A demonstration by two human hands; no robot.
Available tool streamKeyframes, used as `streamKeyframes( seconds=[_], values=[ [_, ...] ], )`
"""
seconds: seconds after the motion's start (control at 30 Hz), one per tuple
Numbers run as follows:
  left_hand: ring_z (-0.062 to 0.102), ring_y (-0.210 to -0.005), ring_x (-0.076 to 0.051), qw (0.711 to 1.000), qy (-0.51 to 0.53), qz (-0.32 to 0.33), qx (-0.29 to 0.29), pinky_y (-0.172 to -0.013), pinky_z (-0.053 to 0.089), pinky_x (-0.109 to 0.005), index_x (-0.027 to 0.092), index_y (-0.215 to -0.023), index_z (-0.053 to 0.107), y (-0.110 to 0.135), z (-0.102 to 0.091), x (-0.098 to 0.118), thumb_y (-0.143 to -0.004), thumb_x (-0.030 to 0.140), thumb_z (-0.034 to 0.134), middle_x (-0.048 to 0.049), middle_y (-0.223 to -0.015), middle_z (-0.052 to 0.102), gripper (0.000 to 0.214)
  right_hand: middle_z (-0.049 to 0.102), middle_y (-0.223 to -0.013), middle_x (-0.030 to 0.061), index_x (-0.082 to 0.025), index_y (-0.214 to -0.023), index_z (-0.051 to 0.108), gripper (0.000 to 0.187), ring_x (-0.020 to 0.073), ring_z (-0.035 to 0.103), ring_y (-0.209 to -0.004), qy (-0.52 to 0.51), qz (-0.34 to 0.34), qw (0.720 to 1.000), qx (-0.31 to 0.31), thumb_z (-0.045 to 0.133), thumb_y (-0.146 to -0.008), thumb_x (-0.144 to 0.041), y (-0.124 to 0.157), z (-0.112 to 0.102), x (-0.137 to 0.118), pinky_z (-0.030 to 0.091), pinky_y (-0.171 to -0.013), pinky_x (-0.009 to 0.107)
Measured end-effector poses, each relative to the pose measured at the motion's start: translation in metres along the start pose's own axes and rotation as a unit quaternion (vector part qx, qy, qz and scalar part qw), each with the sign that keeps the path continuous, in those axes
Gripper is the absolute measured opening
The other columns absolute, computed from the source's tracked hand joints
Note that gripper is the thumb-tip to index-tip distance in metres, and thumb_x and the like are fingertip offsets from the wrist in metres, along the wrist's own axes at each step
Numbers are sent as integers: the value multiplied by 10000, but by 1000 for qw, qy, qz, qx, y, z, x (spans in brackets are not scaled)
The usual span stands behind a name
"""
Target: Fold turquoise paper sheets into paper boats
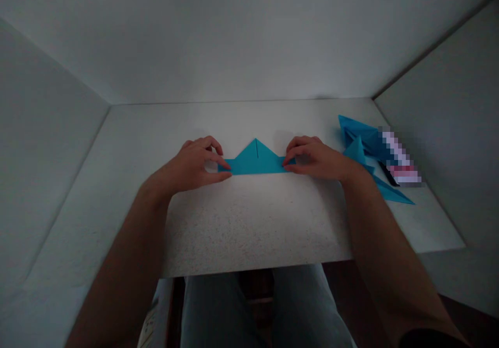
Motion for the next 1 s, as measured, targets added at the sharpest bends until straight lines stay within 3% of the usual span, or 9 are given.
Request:
streamKeyframes(
  seconds=[0.1,0.23,0.4,0.53,0.77,1.0],
  values=[
    [665,-1025,-222,999,-9,-45,7,-1043,448,-426,240,-942,831,-1,0,-6,-922,460,862,-63,-1198,700,223,745,-1087,86,-255,-938,842,241,264,699,-973,-4,5,1000,19,793,-969,-489,-5,-1,0,472,-963,450],
    [684,-1014,-253,991,-54,-121,2,-1065,419,-459,209,-1157,768,-2,2,-13,-904,470,879,-79,-1204,711,381,747,-1027,79,-240,-884,795,310,238,692,-891,-24,15,999,27,779,-978,-535,-10,3,1,484,-877,410],
    [698,-1108,-308,980,-78,-183,-16,-1105,372,-493,188,-1135,761,-1,3,-12,-908,475,866,-113,-1256,726,380,743,-993,77,-245,-1003,781,342,240,677,-851,-58,49,996,35,809,-928,-578,-11,4,4,500,-791,387],
    [700,-1108,-311,979,-66,-192,-35,-1098,367,-501,193,-1108,765,-1,5,-6,-913,440,861,-106,-1225,744,328,746,-1022,93,-248,-1044,771,403,262,672,-877,-45,77,994,56,845,-876,-607,-8,0,9,512,-785,401],
    [707,-890,-234,985,-4,-165,-44,-1031,440,-450,204,-1106,743,-3,7,3,-915,323,824,-33,-967,773,239,745,-1037,95,-255,-1056,777,407,273,681,-896,-51,76,994,57,852,-857,-603,-9,0,11,534,-795,418],
    [757,-925,-239,993,1,-99,-57,-997,493,-428,217,-1127,825,-7,13,13,-973,344,714,-56,-1040,831,228,747,-1047,102,-251,-1022,791,384,272,691,-894,-35,81,995,46,835,-862,-598,-9,0,7,545,-799,419]
  ],
)
Point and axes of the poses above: each hand's wrist, its own y-axis away from the middle knuckle, its own z-axis out of the palm, x = y × z, the point moved 9 cm from there along -y, towards the middle knuckle
